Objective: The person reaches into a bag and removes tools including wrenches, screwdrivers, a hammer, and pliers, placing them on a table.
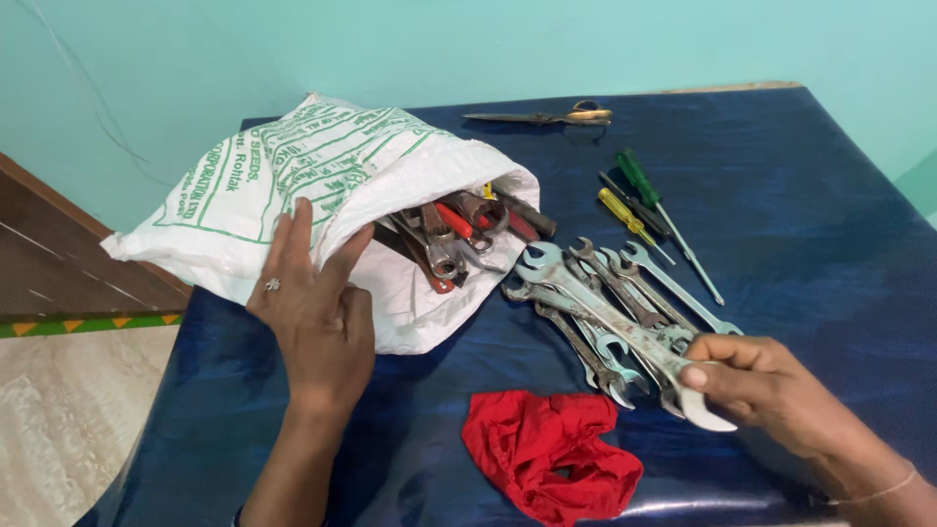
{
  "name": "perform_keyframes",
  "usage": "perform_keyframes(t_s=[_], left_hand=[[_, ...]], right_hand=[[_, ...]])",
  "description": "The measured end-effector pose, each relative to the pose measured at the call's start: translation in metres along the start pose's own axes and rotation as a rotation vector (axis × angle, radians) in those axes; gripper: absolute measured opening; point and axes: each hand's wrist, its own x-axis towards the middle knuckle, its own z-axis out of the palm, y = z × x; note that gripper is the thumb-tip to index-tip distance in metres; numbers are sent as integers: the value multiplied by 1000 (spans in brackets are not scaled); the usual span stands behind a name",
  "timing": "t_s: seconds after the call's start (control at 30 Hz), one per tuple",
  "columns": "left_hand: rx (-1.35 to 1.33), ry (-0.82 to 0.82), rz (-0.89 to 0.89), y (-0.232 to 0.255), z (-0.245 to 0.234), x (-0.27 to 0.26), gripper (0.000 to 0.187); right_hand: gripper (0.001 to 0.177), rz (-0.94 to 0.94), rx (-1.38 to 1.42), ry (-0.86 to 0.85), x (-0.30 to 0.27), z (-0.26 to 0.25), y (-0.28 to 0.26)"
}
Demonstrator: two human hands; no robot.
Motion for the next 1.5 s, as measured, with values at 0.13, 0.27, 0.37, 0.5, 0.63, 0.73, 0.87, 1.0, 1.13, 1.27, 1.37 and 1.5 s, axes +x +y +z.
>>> perform_keyframes(t_s=[0.13, 0.27, 0.37, 0.5, 0.63, 0.73, 0.87, 1.0, 1.13, 1.27, 1.37, 1.5], left_hand=[[-89, -52, -4, -3, 4, -4, 64], [-118, -48, -1, -4, 6, -3, 65], [-121, -40, -7, -3, 4, -1, 64], [-106, -31, 0, -3, 3, 0, 66], [-105, -28, 13, -4, 4, 0, 66], [-106, -18, 40, -4, 5, 1, 65], [-102, -32, 41, -3, 5, 0, 65], [-124, -73, 47, -1, 5, -2, 67], [-122, -113, 34, -1, 7, -2, 71], [-110, -116, 47, -2, 10, -3, 72], [-115, -136, 51, -2, 11, -3, 75], [-124, -139, 51, 0, 11, -3, 77]], right_hand=[[30, -44, -137, -137, 9, 38, -29], [28, -44, -179, -240, 30, 89, -62], [27, -68, -72, -313, 57, 130, -78], [29, -148, -57, -306, 106, 177, -92], [25, -185, -16, -271, 156, 215, -98], [19, -267, 42, -316, 176, 224, -99], [35, -334, -24, -342, 174, 218, -94], [42, -516, -198, -340, 156, 202, -94], [39, -413, -275, -290, 122, 170, -108], [31, -456, -383, -202, 92, 117, -118], [28, -502, -397, -145, 75, 76, -112], [29, -382, -423, -29, 54, 28, -96]])
